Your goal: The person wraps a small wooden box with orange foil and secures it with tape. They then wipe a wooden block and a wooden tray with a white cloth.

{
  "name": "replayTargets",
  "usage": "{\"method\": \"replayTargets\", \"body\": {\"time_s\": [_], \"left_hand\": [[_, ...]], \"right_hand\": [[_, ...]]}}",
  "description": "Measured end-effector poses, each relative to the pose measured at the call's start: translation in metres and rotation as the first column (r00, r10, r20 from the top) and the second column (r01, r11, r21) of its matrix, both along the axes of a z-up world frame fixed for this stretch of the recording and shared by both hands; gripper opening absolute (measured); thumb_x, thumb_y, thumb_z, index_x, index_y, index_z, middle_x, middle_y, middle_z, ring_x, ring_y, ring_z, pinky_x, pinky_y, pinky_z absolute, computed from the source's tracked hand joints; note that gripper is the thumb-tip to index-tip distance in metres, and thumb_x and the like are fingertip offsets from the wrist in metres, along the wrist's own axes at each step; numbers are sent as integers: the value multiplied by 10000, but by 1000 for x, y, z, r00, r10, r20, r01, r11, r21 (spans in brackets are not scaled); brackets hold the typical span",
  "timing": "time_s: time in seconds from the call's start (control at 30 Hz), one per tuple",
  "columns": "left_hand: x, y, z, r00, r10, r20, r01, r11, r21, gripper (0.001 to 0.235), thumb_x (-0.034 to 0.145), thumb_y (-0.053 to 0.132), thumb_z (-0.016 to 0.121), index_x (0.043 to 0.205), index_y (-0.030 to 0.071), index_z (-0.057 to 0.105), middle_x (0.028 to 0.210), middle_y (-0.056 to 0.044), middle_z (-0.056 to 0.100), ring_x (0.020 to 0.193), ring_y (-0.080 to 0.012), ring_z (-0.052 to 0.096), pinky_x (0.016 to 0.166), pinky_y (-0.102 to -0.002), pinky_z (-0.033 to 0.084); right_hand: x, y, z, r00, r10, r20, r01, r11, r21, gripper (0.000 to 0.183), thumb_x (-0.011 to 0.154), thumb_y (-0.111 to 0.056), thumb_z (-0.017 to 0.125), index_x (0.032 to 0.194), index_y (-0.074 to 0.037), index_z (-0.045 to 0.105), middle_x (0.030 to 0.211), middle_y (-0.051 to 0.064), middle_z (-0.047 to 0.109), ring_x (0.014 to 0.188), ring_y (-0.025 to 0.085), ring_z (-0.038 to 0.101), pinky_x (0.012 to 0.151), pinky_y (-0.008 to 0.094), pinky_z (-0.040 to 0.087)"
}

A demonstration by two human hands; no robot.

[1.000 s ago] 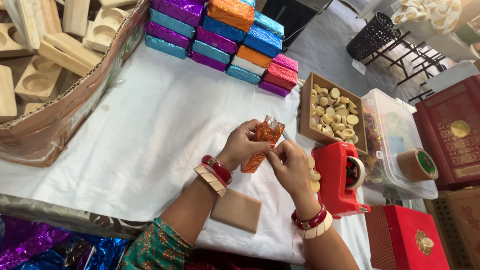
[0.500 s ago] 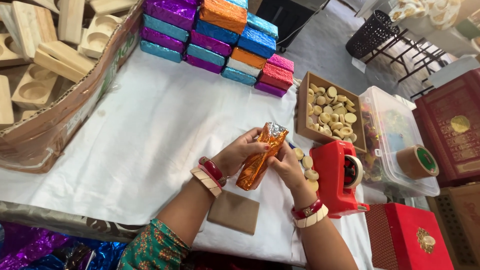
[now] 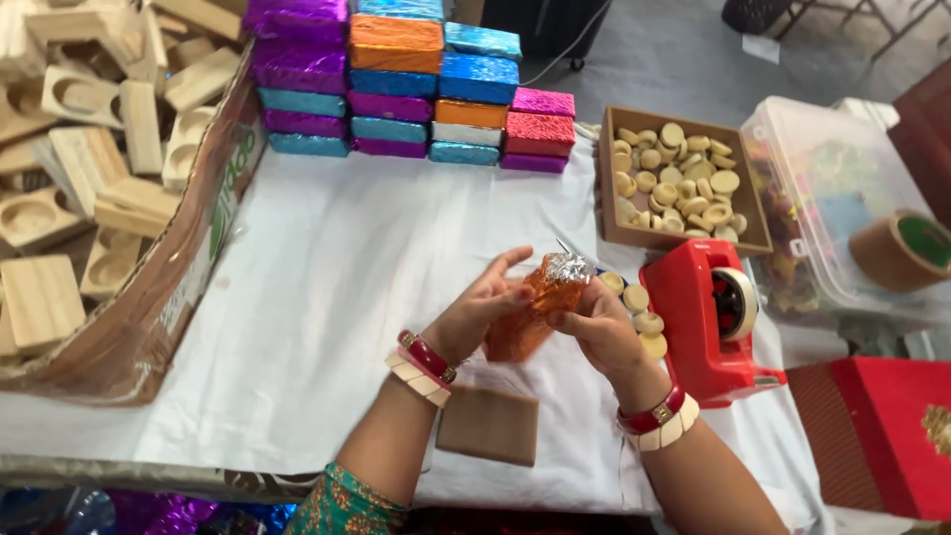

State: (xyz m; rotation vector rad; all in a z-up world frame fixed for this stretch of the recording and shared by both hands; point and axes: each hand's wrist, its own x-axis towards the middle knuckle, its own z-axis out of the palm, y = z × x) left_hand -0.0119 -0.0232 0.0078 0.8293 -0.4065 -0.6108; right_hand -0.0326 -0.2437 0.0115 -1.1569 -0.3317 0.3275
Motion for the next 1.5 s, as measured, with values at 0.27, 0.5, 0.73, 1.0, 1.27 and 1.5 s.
{"method": "replayTargets", "body": {"time_s": [0.27,0.5,0.73,1.0,1.27,1.5], "left_hand": [[-3,-11,-5,872,108,478,-216,960,177,823,832,158,871,1515,53,425,1357,-101,625,1231,-182,620,1036,-331,555],[-5,-12,-3,676,211,706,-490,844,216,522,874,94,822,1353,55,618,1274,-81,713,1209,-198,678,1073,-359,539],[-3,-3,-20,774,322,545,-484,856,182,351,992,207,793,1295,62,689,1244,-81,758,1235,-225,700,1115,-404,541],[-20,-18,7,628,-79,774,-392,828,401,1014,705,379,926,1548,145,414,1462,-60,621,1414,-246,545,1181,-428,396],[-38,-35,40,379,-500,779,-334,711,619,989,496,314,964,1406,244,584,1516,-20,516,1483,-332,345,1136,-530,275],[-32,-37,-3,174,-459,871,-581,666,468,763,560,295,938,1272,314,666,1307,54,619,1309,-255,491,1116,-496,345]], "right_hand": [[-6,7,5,936,-150,319,203,969,-142,445,905,-129,783,1302,-20,615,1231,55,659,1166,147,625,1037,338,510],[-14,-4,11,838,-327,438,371,928,-16,135,1035,-105,721,1126,-10,690,1188,84,643,1097,156,637,961,309,555],[-13,-9,38,899,-326,291,359,931,-65,364,960,-210,693,1276,-53,602,1211,52,634,885,86,537,759,239,469],[-13,-4,29,801,-370,470,532,801,-275,239,1009,-253,682,1129,-47,689,1110,12,632,913,69,602,792,218,507],[-23,-14,32,817,-444,368,538,815,-213,220,1075,-210,648,1153,-6,674,1049,7,627,910,62,553,827,213,459],[-11,-15,32,828,-446,341,510,852,-122,123,1087,-117,645,1118,0,668,1057,13,629,998,85,584,921,233,483]]}}
